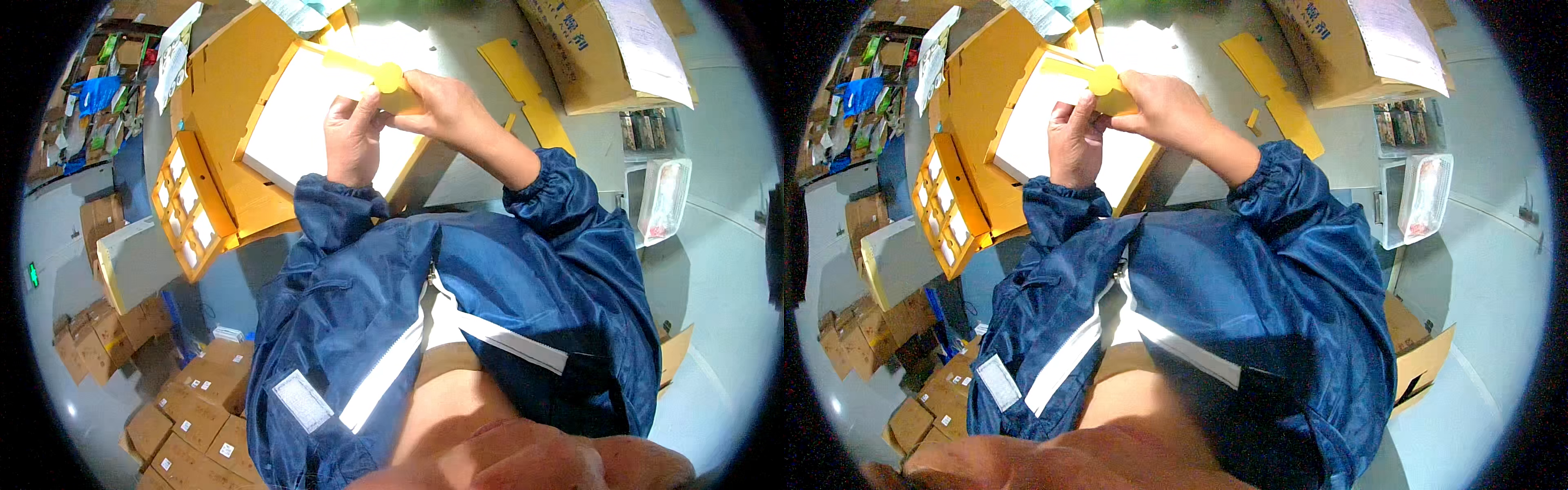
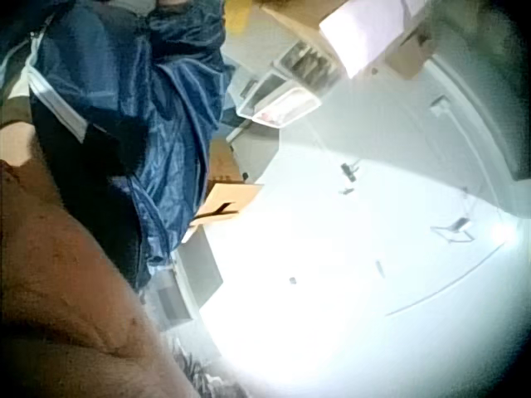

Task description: The person assembles yellow cardboard frames by placing white foam sheets into the trays and inserting pre-cut cardboard dividers. They handle the components by hand, fitting the pieces together to create a structured frame.

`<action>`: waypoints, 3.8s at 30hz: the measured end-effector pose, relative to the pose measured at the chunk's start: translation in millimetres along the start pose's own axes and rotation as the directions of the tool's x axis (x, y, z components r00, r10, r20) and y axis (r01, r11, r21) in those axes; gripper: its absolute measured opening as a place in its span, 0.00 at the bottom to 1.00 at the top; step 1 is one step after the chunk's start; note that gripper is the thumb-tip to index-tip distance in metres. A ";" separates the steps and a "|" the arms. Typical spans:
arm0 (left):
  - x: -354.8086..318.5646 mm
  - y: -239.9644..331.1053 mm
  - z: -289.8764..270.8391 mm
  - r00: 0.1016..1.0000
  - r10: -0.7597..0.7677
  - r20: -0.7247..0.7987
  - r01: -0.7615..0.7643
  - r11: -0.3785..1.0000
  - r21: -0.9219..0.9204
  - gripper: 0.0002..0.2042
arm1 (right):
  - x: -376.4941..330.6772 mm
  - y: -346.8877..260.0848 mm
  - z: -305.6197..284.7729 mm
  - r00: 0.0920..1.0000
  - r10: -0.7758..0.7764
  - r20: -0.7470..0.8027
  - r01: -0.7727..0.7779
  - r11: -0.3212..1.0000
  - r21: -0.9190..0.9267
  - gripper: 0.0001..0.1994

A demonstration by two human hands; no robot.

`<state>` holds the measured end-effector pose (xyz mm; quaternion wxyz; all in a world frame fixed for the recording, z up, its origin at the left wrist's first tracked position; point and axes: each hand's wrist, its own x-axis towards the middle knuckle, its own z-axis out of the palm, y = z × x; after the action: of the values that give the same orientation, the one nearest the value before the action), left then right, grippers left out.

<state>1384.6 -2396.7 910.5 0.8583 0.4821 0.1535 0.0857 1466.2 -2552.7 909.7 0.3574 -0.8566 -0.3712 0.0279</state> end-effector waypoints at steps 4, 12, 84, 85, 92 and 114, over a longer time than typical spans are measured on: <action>-2.5 42.7 -28.8 0.720 0.661 0.213 -0.440 0.197 0.876 0.29 | 1.6 -1.2 -4.5 0.995 0.066 0.076 -0.043 0.961 -0.272 0.14; 6.8 103.5 -90.9 0.763 -0.179 0.622 -0.644 -0.114 0.757 0.05 | 6.2 -35.8 14.9 0.950 -0.306 0.060 0.312 0.927 -0.207 0.38; -12.3 173.2 -252.2 0.792 -0.298 0.532 -0.605 -0.276 0.746 0.05 | -1.2 -90.8 59.8 0.940 -0.057 0.336 0.045 0.998 0.042 0.57; -5.2 166.1 -243.7 0.732 -0.179 0.658 -0.681 -0.146 0.718 0.05 | 18.4 -115.4 63.7 0.940 -0.145 0.309 0.120 0.988 0.100 0.48; 0.2 200.1 -225.3 0.555 -0.060 0.829 -0.830 -0.092 0.549 0.08 | 88.3 -234.5 105.4 0.978 -0.146 0.149 0.168 0.975 -0.146 0.17; 176.5 102.1 -285.4 0.702 -0.090 0.707 -0.708 0.026 0.706 0.30 | 174.8 -77.0 210.4 0.885 0.318 0.340 -0.220 0.929 -0.297 0.11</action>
<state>1451.5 -2062.7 826.4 0.2665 0.9383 -0.2199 0.0128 1479.2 -2277.5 840.2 0.1601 -0.9160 -0.3106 0.1969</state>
